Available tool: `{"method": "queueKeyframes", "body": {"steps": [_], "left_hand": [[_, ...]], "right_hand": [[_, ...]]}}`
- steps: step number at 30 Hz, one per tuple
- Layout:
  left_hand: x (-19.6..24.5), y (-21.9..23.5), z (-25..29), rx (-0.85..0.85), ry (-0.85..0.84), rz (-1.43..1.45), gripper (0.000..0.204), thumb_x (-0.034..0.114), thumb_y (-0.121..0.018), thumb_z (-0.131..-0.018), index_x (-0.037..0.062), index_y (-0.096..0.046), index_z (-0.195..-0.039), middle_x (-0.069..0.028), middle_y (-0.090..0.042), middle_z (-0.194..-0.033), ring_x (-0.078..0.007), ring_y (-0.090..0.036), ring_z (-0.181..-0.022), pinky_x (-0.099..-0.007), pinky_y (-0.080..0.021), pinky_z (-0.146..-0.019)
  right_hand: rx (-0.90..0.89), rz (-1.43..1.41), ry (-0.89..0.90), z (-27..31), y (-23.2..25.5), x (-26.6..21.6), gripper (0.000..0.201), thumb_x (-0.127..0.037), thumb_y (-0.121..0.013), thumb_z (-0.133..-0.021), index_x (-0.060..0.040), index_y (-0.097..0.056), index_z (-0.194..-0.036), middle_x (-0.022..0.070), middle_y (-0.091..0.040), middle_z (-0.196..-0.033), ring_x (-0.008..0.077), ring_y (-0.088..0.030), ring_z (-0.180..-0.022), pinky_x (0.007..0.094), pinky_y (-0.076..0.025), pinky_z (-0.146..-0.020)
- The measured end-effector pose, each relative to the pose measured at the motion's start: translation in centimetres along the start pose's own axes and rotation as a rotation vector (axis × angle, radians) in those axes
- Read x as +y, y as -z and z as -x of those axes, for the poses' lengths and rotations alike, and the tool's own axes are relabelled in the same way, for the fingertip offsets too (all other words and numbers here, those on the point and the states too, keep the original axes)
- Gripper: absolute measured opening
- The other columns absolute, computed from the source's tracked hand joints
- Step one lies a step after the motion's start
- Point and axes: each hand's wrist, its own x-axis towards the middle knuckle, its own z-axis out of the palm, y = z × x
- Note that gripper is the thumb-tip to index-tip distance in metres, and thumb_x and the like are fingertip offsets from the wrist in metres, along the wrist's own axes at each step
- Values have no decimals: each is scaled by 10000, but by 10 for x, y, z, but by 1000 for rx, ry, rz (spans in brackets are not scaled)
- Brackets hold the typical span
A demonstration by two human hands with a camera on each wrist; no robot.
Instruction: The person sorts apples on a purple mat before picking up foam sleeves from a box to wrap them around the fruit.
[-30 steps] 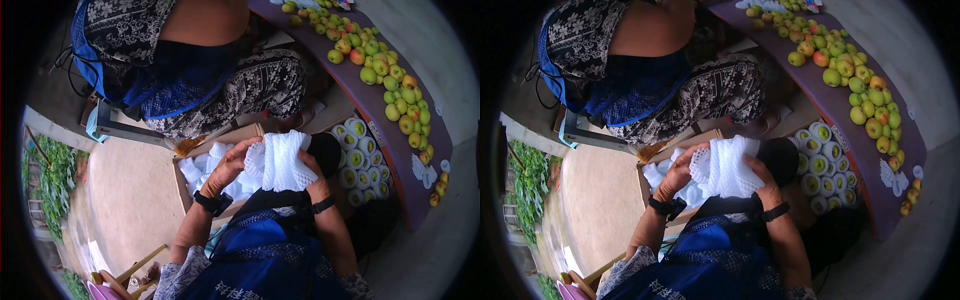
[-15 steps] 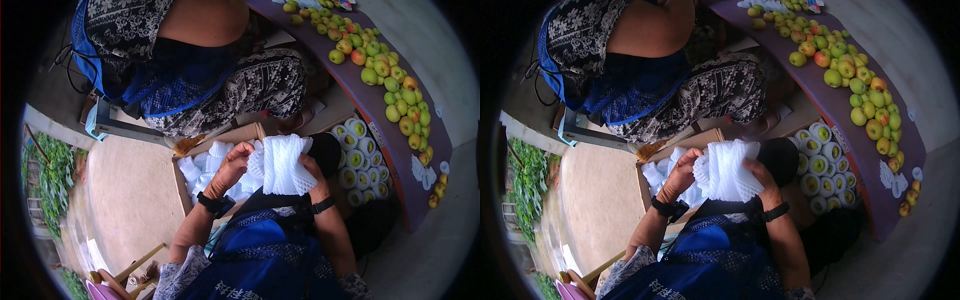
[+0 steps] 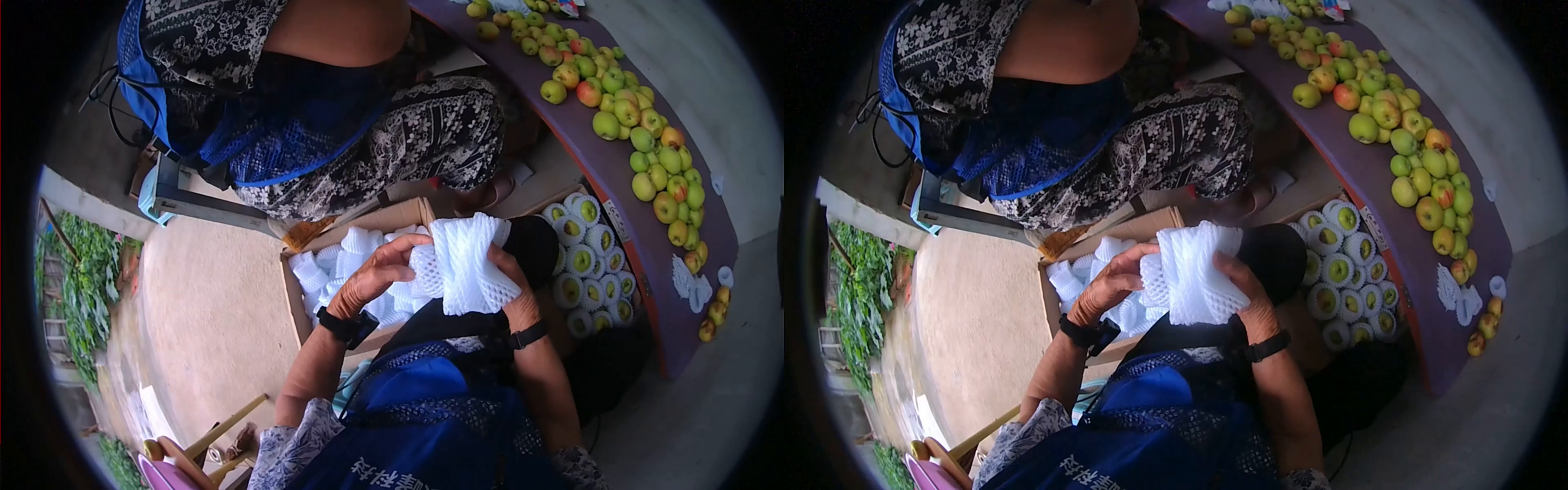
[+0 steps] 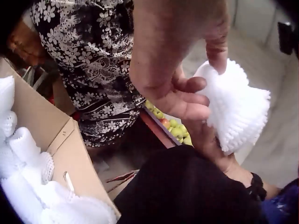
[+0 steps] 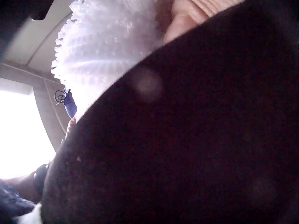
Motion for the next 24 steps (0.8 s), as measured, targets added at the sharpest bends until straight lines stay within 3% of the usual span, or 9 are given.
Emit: {"method": "queueKeyframes", "body": {"steps": [2,7,9,11,18,20,21,23,24], "left_hand": [[-4,11,1,-69,28,-94,494,27,-573,-703,54,-506,-1192,-4,-545,-1065,-91,-516,-946,-229,-401,-825],[-16,23,-2,-35,-55,-77,383,39,-634,-713,75,-517,-1076,-10,-550,-1046,-100,-516,-953,-251,-408,-843],[-15,21,-3,-3,-89,-25,351,38,-650,-717,85,-512,-1037,-15,-556,-1041,-106,-519,-963,-262,-413,-853],[-14,18,-5,54,-256,-103,337,17,-655,-714,99,-501,-1002,-25,-566,-1031,-128,-527,-989,-278,-409,-884],[-27,31,-4,107,-128,-48,316,-27,-620,-721,93,-515,-994,-41,-588,-1025,-147,-530,-1010,-266,-395,-905],[-29,36,-6,259,-236,-572,276,-49,-605,-740,70,-554,-984,-39,-603,-995,-125,-573,-914,-246,-448,-807],[-34,39,-6,260,-237,-572,276,-49,-605,-740,70,-554,-984,-39,-603,-995,-125,-573,-914,-246,-448,-807],[-37,38,-6,390,-136,-188,220,-36,-591,-780,55,-594,-980,-26,-610,-953,-88,-581,-745,-225,-472,-673],[-35,35,-5,389,-136,-188,220,-36,-591,-780,55,-594,-980,-26,-610,-953,-88,-581,-745,-225,-472,-673]], "right_hand": [[4,2,-21,-3,5,2,514,-339,-619,-864,18,-495,-1211,89,-603,-1072,175,-591,-976,315,-460,-884],[-7,-63,-48,-4,7,4,451,-304,-611,-874,20,-520,-1174,82,-612,-1042,163,-599,-945,304,-468,-867],[-18,8,-45,-6,16,7,618,-354,-658,-827,40,-457,-1258,133,-575,-1168,239,-569,-1070,378,-441,-953],[-22,12,-48,-9,21,10,629,-357,-663,-822,41,-452,-1262,134,-572,-1174,238,-564,-1077,378,-435,-959],[-11,68,-56,-9,23,10,667,-378,-679,-803,30,-444,-1274,128,-566,-1182,229,-555,-1089,368,-425,-966],[-14,52,-28,-11,20,11,662,-378,-678,-803,25,-446,-1274,126,-565,-1182,227,-555,-1089,365,-427,-964],[-18,36,0,-13,18,11,657,-377,-678,-804,20,-449,-1274,123,-565,-1182,225,-555,-1089,363,-428,-962],[-16,19,11,-14,12,9,658,-379,-679,-803,14,-448,-1277,122,-560,-1190,226,-550,-1096,368,-426,-965],[-12,3,22,-14,10,7,659,-382,-680,-802,8,-448,-1280,120,-556,-1197,227,-545,-1104,373,-424,-969]]}}
